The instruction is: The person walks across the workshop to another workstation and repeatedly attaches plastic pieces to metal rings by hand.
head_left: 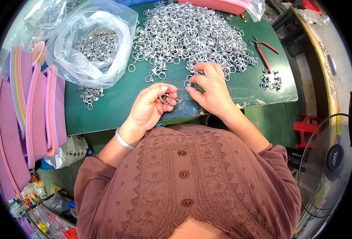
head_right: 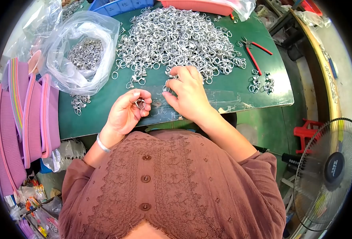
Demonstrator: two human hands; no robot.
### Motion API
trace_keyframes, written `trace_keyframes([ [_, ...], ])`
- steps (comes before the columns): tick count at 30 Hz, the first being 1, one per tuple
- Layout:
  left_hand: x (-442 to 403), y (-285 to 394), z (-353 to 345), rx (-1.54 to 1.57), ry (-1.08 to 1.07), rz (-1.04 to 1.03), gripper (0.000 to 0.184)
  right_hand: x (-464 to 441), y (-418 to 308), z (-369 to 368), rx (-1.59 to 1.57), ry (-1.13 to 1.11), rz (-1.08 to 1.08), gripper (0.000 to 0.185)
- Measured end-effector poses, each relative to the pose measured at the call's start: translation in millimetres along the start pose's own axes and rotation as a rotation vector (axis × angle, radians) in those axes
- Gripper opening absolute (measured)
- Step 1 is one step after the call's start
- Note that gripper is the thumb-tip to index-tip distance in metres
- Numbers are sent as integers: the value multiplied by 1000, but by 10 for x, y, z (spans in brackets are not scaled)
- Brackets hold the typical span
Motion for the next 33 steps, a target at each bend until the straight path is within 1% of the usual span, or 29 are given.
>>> trace_keyframes([
  [2,10,2,-5,-13,9,-3,21,-37,-26,35,-148,79,9,18],
  [5,33,20,-55,-11,-6,-3,20,-4,-69,52,-525,0,-235,21],
  [6,46,28,-76,-6,-14,-2,19,-20,-75,54,-558,23,-170,20],
  [9,88,54,-129,-22,-33,-23,18,-8,-96,43,-675,28,-240,20],
  [12,132,74,-168,-30,-81,-21,13,7,-102,48,-677,-13,-215,20],
  [18,202,108,-230,-76,-43,-41,11,-4,-130,23,-638,45,-165,19],
  [24,204,83,-244,-118,-11,-159,10,-29,-171,51,-513,64,-83,22],
  [27,213,78,-277,-203,36,-237,9,-41,-204,62,-453,94,-50,25],
  [30,219,81,-325,-393,41,-436,9,-64,-221,55,-315,157,143,28],
  [33,185,55,-304,-413,77,-463,8,-59,-227,36,-258,162,209,29],
])
Point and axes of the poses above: each hand's wrist, its own x-axis away from the middle knuckle, its own z-axis out of the back of the hand, y = z × x, the point moved 1 cm from there along -x, towards the middle knuckle, and after that the axes turned 15 degrees about y, right-handed, at the moved point
